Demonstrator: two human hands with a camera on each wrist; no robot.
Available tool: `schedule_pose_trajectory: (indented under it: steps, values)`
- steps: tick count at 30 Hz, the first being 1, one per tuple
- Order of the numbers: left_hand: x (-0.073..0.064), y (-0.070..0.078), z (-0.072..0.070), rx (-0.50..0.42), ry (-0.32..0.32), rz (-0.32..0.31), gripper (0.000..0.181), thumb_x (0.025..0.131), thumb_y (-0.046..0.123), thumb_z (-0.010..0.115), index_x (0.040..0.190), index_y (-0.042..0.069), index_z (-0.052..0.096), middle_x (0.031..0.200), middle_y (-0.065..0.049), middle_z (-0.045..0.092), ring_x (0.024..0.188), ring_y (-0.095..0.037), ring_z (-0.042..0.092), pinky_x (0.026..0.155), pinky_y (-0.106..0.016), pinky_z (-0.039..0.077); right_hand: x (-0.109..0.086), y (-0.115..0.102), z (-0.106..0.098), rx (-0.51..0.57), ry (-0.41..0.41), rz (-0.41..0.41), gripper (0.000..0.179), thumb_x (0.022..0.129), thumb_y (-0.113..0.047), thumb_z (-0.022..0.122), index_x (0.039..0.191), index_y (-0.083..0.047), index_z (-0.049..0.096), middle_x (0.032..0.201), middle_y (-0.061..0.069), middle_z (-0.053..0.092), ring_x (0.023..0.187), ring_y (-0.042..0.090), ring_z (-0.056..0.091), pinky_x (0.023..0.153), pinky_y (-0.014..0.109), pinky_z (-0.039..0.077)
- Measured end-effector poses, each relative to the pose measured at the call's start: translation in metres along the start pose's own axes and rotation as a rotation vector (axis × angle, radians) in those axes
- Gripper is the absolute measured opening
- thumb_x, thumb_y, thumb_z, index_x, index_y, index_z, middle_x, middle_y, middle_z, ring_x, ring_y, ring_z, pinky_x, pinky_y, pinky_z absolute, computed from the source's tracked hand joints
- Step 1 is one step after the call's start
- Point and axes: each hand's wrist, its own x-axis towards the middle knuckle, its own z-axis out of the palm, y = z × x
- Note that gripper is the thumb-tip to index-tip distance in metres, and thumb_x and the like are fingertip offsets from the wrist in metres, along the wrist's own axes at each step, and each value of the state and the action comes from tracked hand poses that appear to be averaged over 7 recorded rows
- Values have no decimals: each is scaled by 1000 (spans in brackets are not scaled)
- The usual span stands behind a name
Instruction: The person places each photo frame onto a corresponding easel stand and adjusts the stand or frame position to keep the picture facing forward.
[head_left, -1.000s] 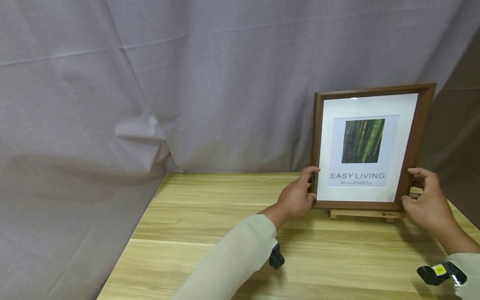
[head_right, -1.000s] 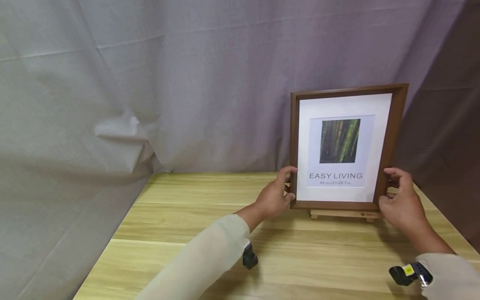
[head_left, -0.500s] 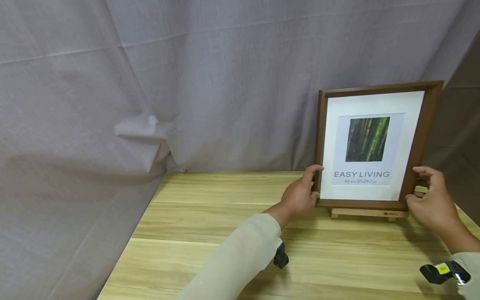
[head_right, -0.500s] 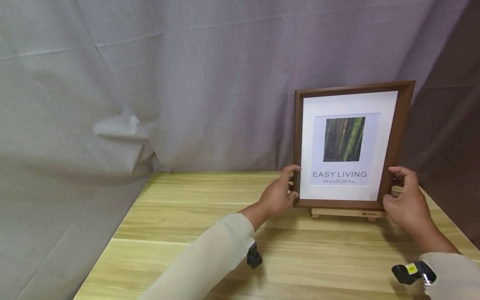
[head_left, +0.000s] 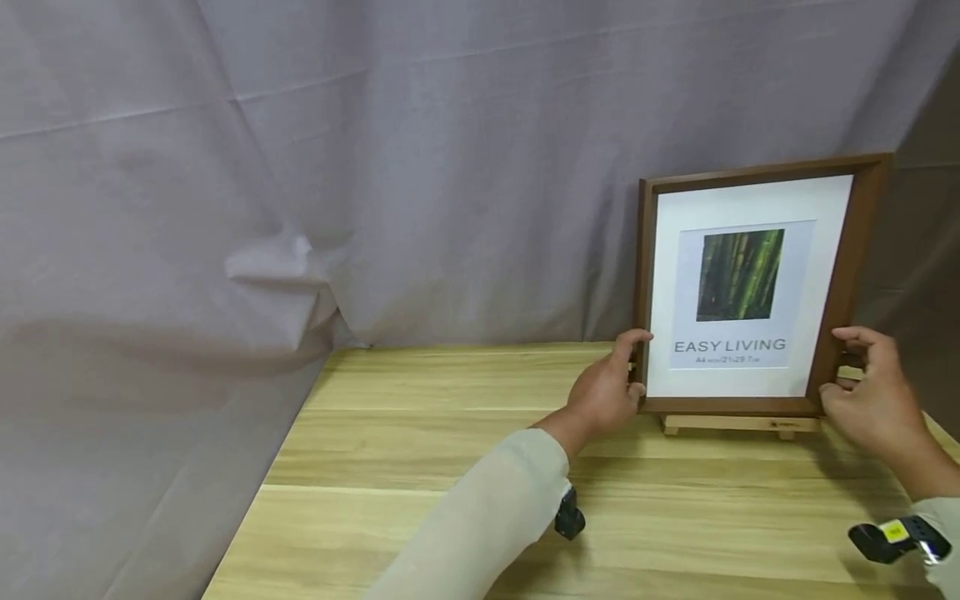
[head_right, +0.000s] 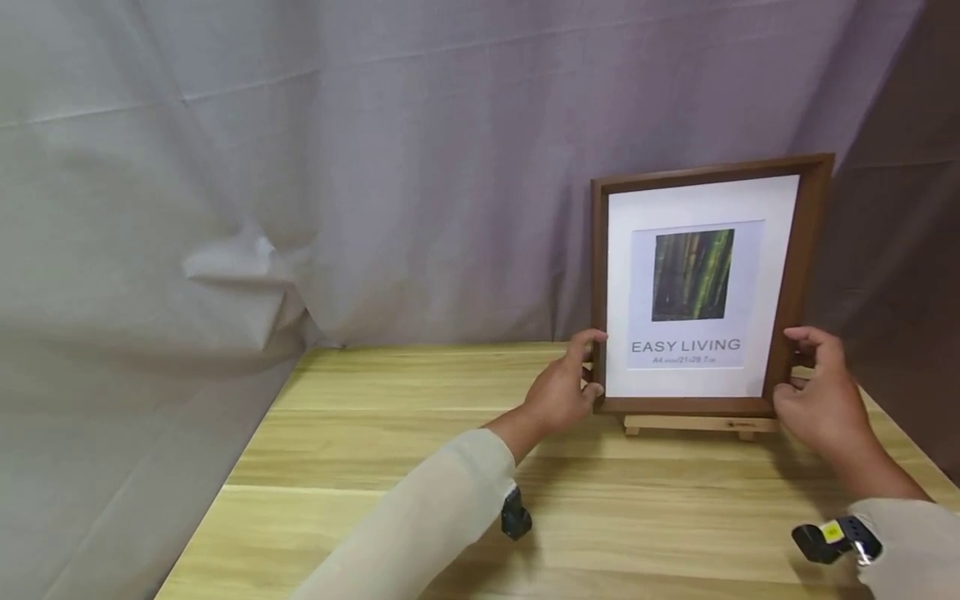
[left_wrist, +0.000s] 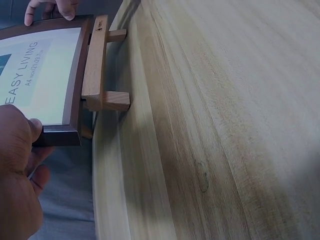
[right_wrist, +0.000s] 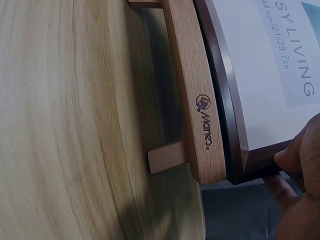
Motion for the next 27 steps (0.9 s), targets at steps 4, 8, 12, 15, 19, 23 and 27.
schedule_pose_trajectory:
  steps: [4, 8, 12, 15, 19, 23, 27]
  values:
    - [1, -1, 1, 9, 7, 14, 79, 100, 14, 68, 155, 36, 16, 68, 4, 48, 49, -7, 38, 44, -21, 30, 1, 1, 0, -11, -2, 7, 80, 80, 19, 49, 153, 3, 20, 143, 36, 28, 117, 54, 37, 67, 5, 34]
    - [2, -1, 3, 11, 19, 20, 78, 100, 13, 68, 155, 35, 17, 68, 5, 48, 50, -6, 39, 45, -20, 31, 0, 2, -2, -13, -8, 4, 80, 81, 18, 50, 153, 3, 19, 143, 36, 28, 119, 53, 36, 71, 4, 35]
    - [2, -3, 3, 14, 28, 16, 78, 99, 13, 68, 155, 35, 18, 73, 3, 55, 52, -7, 42, 46, -20, 33, -1, 2, 0, -9, -4, -4, 79, 81, 18, 51, 153, 3, 21, 143, 35, 28, 119, 48, 36, 71, 4, 34]
    - [0, -2, 6, 30, 39, 10, 79, 100, 14, 67, 156, 37, 16, 83, 2, 62, 54, -6, 44, 48, -20, 35, -3, 2, 1, -18, 5, -5, 79, 81, 18, 50, 153, 3, 20, 144, 35, 28, 120, 50, 37, 75, 8, 37]
    - [-4, -2, 9, -10, 47, -35, 80, 102, 16, 66, 157, 41, 13, 111, 4, 68, 52, -6, 45, 48, -21, 36, -5, 1, 4, -39, -7, 9, 80, 83, 16, 48, 156, 1, 17, 148, 38, 26, 126, 56, 35, 88, 22, 44]
    - [-7, -3, 13, -94, 67, -75, 80, 103, 16, 65, 156, 42, 11, 143, 6, 57, 52, -8, 48, 47, -22, 37, -5, 2, 3, -14, -23, -17, 78, 84, 15, 47, 155, 3, 16, 146, 40, 26, 125, 57, 34, 81, 12, 39]
    - [-9, -2, 16, -141, 89, -83, 81, 103, 16, 65, 157, 39, 9, 143, 5, 58, 71, -4, 58, 50, -21, 41, -5, 4, -1, 14, -31, -48, 75, 86, 12, 48, 153, 6, 16, 142, 41, 27, 119, 57, 36, 69, 4, 33]
